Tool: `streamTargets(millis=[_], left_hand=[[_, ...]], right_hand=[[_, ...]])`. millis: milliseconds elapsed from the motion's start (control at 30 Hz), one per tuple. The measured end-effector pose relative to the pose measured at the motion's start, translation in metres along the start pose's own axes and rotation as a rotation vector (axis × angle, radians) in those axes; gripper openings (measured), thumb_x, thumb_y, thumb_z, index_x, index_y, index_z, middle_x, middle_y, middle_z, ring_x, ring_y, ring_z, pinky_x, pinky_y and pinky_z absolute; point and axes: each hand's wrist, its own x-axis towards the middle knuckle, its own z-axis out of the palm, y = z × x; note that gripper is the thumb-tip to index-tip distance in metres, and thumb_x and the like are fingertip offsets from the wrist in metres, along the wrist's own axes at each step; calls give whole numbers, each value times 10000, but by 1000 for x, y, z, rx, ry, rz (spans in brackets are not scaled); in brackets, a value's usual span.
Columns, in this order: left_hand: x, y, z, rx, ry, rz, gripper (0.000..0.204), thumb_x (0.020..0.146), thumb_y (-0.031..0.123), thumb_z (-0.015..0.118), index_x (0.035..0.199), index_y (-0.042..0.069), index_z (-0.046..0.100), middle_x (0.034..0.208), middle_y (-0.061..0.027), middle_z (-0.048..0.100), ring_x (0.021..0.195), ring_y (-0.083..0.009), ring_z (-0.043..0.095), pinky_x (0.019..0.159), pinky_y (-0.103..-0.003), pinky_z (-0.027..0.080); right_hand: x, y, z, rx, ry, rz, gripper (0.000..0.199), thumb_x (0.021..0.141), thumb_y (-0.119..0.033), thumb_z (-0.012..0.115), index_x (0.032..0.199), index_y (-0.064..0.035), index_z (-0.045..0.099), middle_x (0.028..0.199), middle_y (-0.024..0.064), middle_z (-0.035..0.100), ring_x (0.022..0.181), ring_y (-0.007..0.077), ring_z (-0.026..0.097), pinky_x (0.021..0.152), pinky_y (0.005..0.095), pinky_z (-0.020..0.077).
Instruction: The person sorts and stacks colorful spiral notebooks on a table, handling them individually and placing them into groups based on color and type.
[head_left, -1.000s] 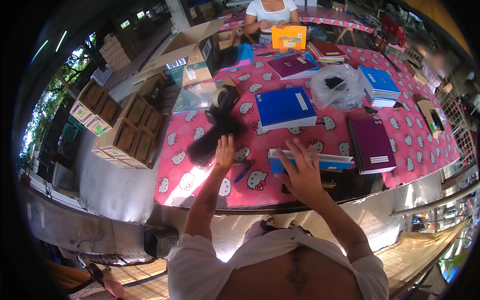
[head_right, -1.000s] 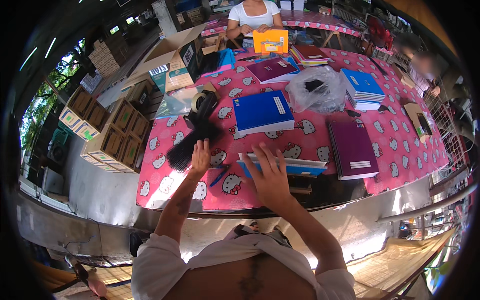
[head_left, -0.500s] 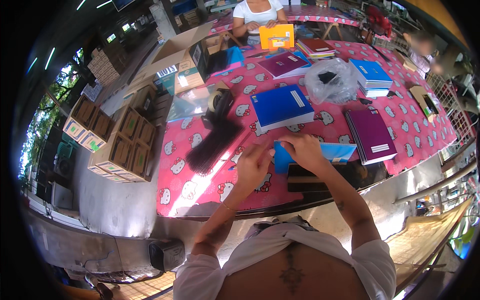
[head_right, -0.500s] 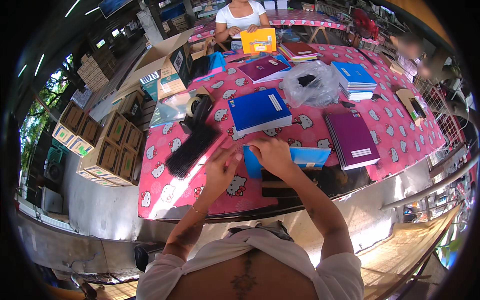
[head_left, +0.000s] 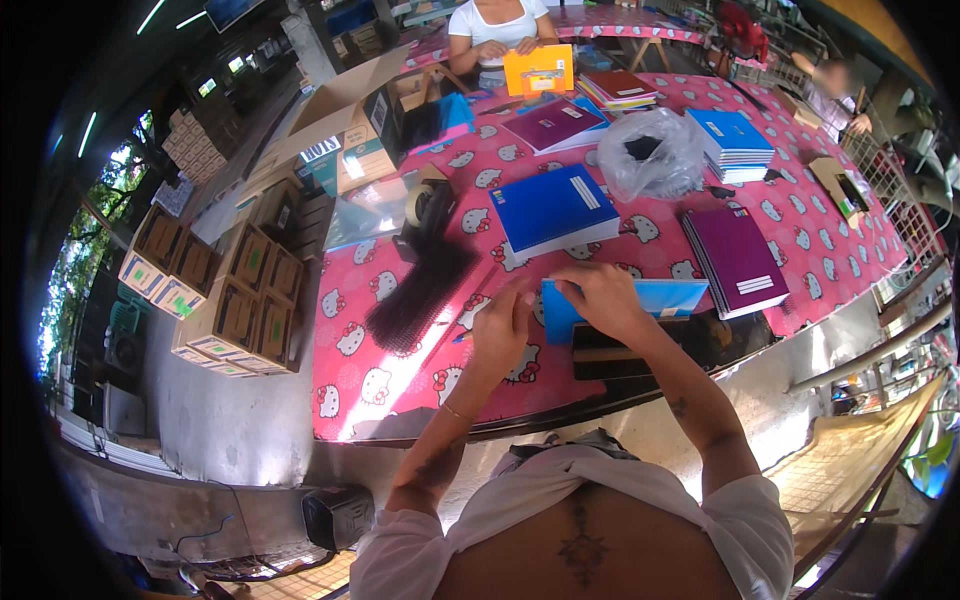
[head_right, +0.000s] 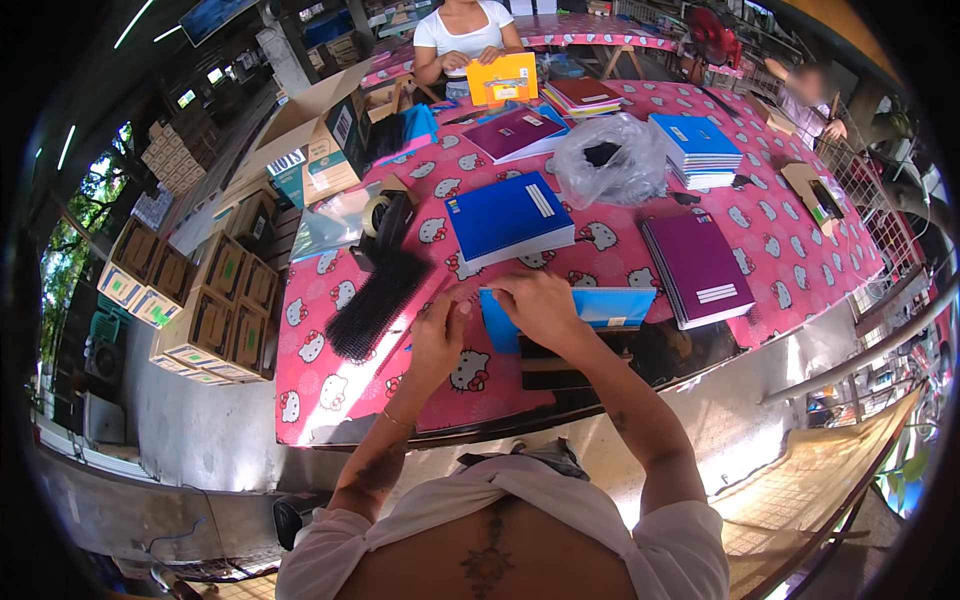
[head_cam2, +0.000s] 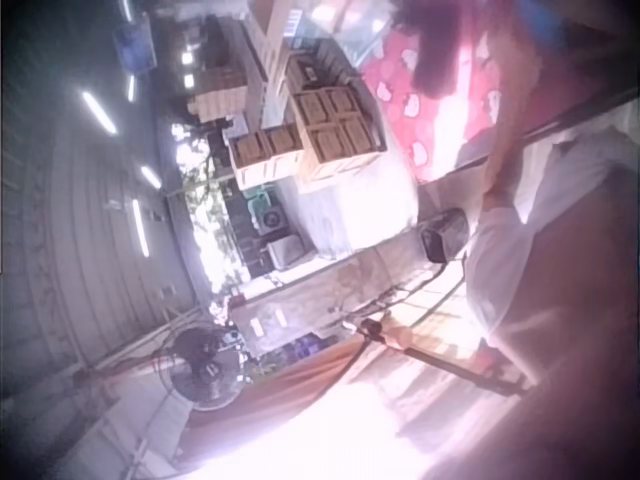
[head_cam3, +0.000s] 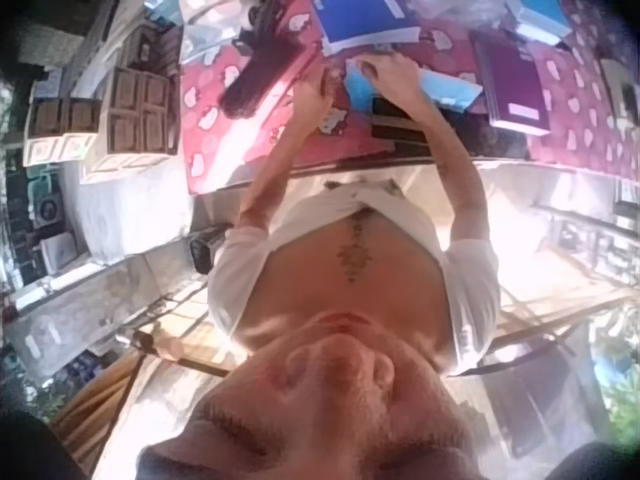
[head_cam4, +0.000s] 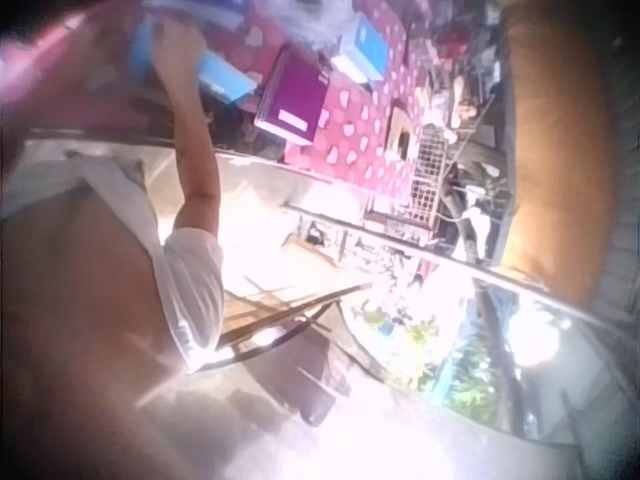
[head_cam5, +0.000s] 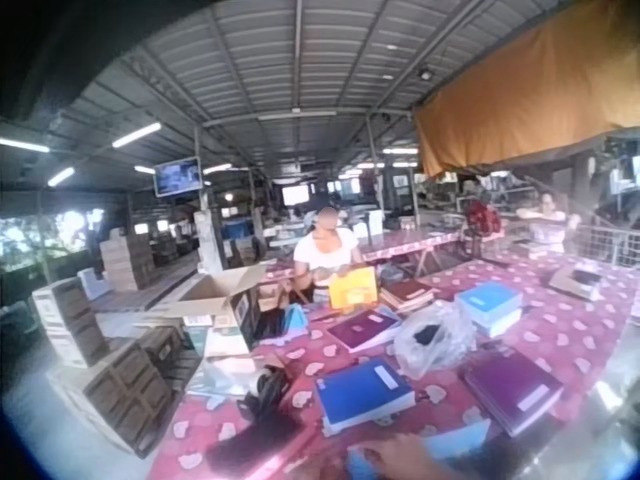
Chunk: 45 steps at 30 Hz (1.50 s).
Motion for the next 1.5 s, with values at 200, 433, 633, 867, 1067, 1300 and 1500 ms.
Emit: streamTargets(millis=[200, 433, 633, 867, 1067, 1300, 1500], left_hand=[[6, 10, -1, -5, -79, -87, 127, 906, 93, 698, 1012, 25, 681, 843, -153, 696, 643, -243, 678, 560, -348, 503], [13, -3, 0, 114, -17, -57, 134, 898, 148, 715, 981, 44, 699, 815, -135, 693, 642, -276, 683, 560, -371, 513], [17, 2, -3, 142, -88, -28, 130, 882, 162, 718, 915, 41, 685, 828, -141, 684, 694, -310, 682, 608, -422, 523], [35, -4, -16, 107, -151, -14, 147, 876, 172, 727, 895, 36, 672, 839, -159, 682, 725, -357, 675, 624, -447, 515], [46, 6, -23, 115, -245, 45, 149, 878, 167, 724, 881, 30, 664, 724, -165, 651, 722, -373, 669, 622, -464, 498], [46, -3, -28, 43, -336, 122, 205, 892, 196, 745, 887, 9, 660, 654, -132, 622, 561, -248, 627, 551, -374, 474], [42, -2, -27, 56, -373, -17, 215, 880, 195, 758, 885, 5, 659, 721, -140, 638, 607, -238, 641, 568, -375, 478]], right_hand=[[-2, 1, -1, -7, -13, 19, 140, 871, -193, 672, 976, -145, 750, 882, 70, 734, 742, 315, 694, 660, 434, 558], [-2, -1, -3, -32, -56, 28, 153, 883, -189, 679, 1020, -161, 741, 910, 92, 737, 770, 316, 705, 667, 422, 566], [-2, 0, -3, -31, -66, 42, 152, 887, -184, 674, 1025, -155, 732, 911, 88, 733, 774, 329, 698, 670, 434, 560], [-1, 0, -6, 18, -110, -4, 159, 880, -175, 680, 1027, -137, 728, 927, 100, 733, 805, 332, 701, 689, 438, 561], [0, 2, -8, 45, -146, 21, 151, 875, -163, 682, 1015, -128, 723, 930, 107, 733, 817, 335, 701, 709, 436, 556], [0, -3, -9, 65, -134, 15, 139, 871, -162, 686, 1001, -122, 719, 925, 105, 730, 803, 331, 699, 706, 430, 554], [-1, -7, -12, 91, -160, 9, 143, 866, -156, 692, 1002, -122, 718, 918, 97, 728, 813, 329, 698, 708, 428, 552]])
